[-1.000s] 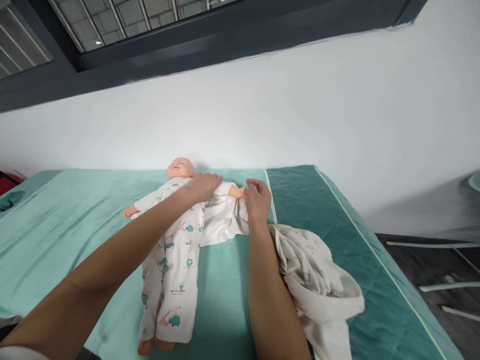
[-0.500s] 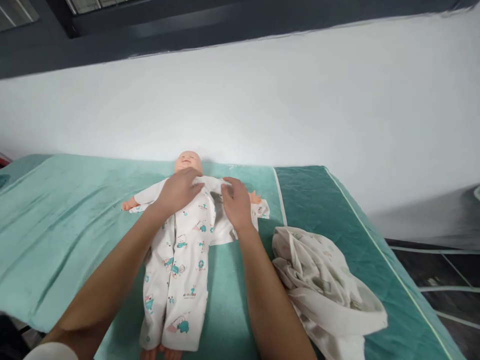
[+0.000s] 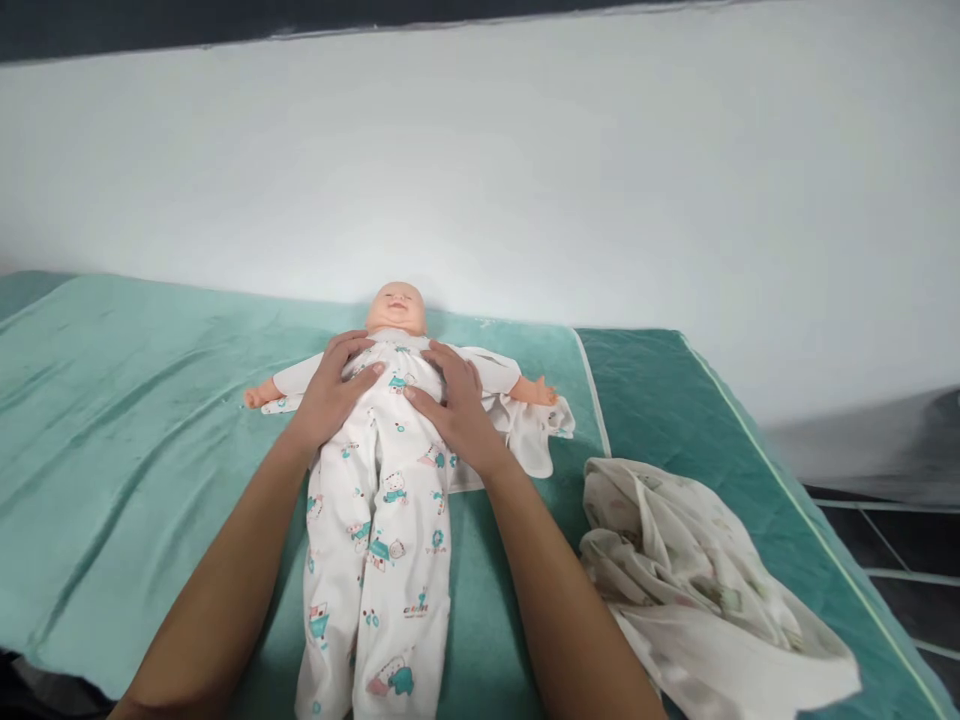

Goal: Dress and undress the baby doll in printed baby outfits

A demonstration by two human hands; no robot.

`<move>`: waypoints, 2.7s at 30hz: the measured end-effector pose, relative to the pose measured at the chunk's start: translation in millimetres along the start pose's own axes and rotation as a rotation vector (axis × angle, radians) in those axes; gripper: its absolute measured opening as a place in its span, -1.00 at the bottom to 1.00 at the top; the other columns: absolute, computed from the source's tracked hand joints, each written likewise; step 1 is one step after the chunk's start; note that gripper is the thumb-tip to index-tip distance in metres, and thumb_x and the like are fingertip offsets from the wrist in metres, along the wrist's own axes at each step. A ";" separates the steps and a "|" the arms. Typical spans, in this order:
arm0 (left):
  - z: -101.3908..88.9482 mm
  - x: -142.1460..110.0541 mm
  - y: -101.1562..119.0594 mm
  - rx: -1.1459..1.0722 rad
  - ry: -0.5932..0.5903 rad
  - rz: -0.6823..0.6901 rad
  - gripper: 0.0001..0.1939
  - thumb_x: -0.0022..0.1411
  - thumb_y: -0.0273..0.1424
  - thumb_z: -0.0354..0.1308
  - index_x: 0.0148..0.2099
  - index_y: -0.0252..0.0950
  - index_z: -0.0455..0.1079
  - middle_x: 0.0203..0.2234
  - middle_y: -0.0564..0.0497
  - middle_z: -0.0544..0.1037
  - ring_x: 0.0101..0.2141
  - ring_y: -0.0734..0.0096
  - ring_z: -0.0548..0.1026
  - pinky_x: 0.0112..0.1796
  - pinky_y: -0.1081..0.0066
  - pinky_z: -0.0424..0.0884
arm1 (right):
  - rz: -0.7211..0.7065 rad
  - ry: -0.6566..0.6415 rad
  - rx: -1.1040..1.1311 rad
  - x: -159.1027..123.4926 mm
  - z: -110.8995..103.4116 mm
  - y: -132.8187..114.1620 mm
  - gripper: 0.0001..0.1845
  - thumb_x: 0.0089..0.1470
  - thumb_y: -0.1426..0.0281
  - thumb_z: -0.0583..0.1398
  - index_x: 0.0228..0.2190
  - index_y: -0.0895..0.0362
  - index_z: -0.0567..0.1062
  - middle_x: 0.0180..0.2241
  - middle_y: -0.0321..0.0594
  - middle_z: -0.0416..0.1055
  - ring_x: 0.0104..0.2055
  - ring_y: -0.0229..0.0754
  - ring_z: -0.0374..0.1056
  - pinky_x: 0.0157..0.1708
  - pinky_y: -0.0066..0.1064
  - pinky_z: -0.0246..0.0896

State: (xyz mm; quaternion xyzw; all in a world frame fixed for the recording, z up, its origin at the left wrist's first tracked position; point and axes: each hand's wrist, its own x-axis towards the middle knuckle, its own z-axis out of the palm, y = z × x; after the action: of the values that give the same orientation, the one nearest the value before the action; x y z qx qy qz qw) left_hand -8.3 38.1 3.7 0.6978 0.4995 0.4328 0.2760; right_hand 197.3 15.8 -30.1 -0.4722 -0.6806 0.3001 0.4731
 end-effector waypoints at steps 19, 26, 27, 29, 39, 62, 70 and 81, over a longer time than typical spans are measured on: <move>10.3 -7.4 7.6 0.493 0.062 0.485 -0.68 0.46 -0.16 -0.08 -0.31 -0.20 0.27 -0.39 -0.04 0.44 -0.25 0.24 0.38 -0.19 0.23 0.29 | -0.119 0.033 -0.080 -3.4 4.4 -16.6 -0.53 0.02 0.06 0.36 -0.14 -0.01 0.35 0.32 -0.15 0.08 0.39 0.10 -0.04 0.33 0.11 -0.10; 10.0 -8.0 -2.4 0.599 0.079 0.516 -0.60 0.48 -0.12 -0.14 -0.36 -0.20 0.25 -0.48 0.00 0.43 -0.36 0.27 0.38 -0.25 0.25 0.22 | -0.167 0.048 -0.154 -12.3 4.9 -30.4 -0.62 0.04 0.01 0.34 -0.38 0.02 0.44 0.19 -0.21 0.19 0.30 0.13 0.04 0.32 0.14 -0.11; 9.4 -8.0 -3.8 0.601 0.084 0.515 -0.59 0.47 -0.12 -0.14 -0.38 -0.20 0.24 -0.49 0.00 0.42 -0.37 0.28 0.38 -0.26 0.26 0.21 | -0.160 0.046 -0.133 -14.5 3.8 -32.0 -0.62 0.04 0.01 0.34 -0.41 0.03 0.44 0.14 -0.19 0.21 0.27 0.12 0.07 0.30 0.12 -0.08; 7.8 -8.0 -6.4 0.598 0.101 0.513 -0.56 0.47 -0.10 -0.14 -0.41 -0.21 0.23 -0.53 0.01 0.41 -0.40 0.29 0.37 -0.29 0.27 0.18 | -0.142 0.050 -0.073 -20.2 0.3 -33.8 -0.60 0.06 0.01 0.32 -0.47 0.05 0.42 0.05 -0.16 0.25 0.21 0.08 0.14 0.27 0.06 0.00; 7.0 -8.5 -18.3 0.620 0.156 0.489 -0.50 0.47 -0.10 -0.14 -0.48 -0.21 0.24 -0.61 0.03 0.34 -0.45 0.32 0.36 -0.34 0.30 0.13 | 0.051 0.094 0.156 -83.3 -15.9 -19.5 -0.53 0.18 0.06 0.21 -0.58 0.12 0.34 -0.41 -0.26 0.27 -0.33 -0.20 0.21 -0.30 -0.35 0.12; -21.7 -133.4 -20.8 0.136 0.113 0.174 -0.78 0.40 -0.27 0.06 -0.31 -0.22 0.33 -0.34 0.02 0.44 -0.23 0.32 0.36 -0.12 0.27 0.28 | 0.206 -0.188 -0.187 -81.3 -12.6 -19.5 -0.55 -0.01 -0.01 0.30 -0.38 0.08 0.34 -0.43 -0.39 0.24 -0.34 -0.24 0.14 -0.35 -0.40 -0.01; -15.8 -122.2 -29.2 0.251 0.135 0.181 -0.73 0.42 -0.21 0.03 -0.32 -0.21 0.30 -0.33 0.00 0.43 -0.22 0.28 0.35 -0.09 0.22 0.26 | 0.239 0.066 -0.169 -121.1 13.7 -34.2 -0.32 0.07 -0.11 0.23 -0.63 0.11 0.05 -0.62 -0.40 -0.09 -0.51 -0.32 -0.08 -0.48 -0.38 -0.18; -8.1 -120.3 -38.0 0.070 0.222 -0.014 -0.78 0.39 -0.16 0.03 -0.13 -0.19 0.29 -0.24 -0.01 0.40 -0.22 0.31 0.38 -0.13 0.28 0.32 | 0.247 -0.178 0.065 -139.9 11.9 -40.8 -0.39 -0.09 0.03 0.39 -0.15 0.09 0.31 -0.25 -0.28 0.30 -0.22 -0.15 0.23 -0.27 -0.37 0.18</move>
State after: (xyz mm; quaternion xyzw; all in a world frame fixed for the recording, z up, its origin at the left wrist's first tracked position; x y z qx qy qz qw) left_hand -48.1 -61.7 -63.0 0.6514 0.5465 0.4878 0.1974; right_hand 186.6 -128.6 -50.0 -0.5084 -0.6465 0.4186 0.3852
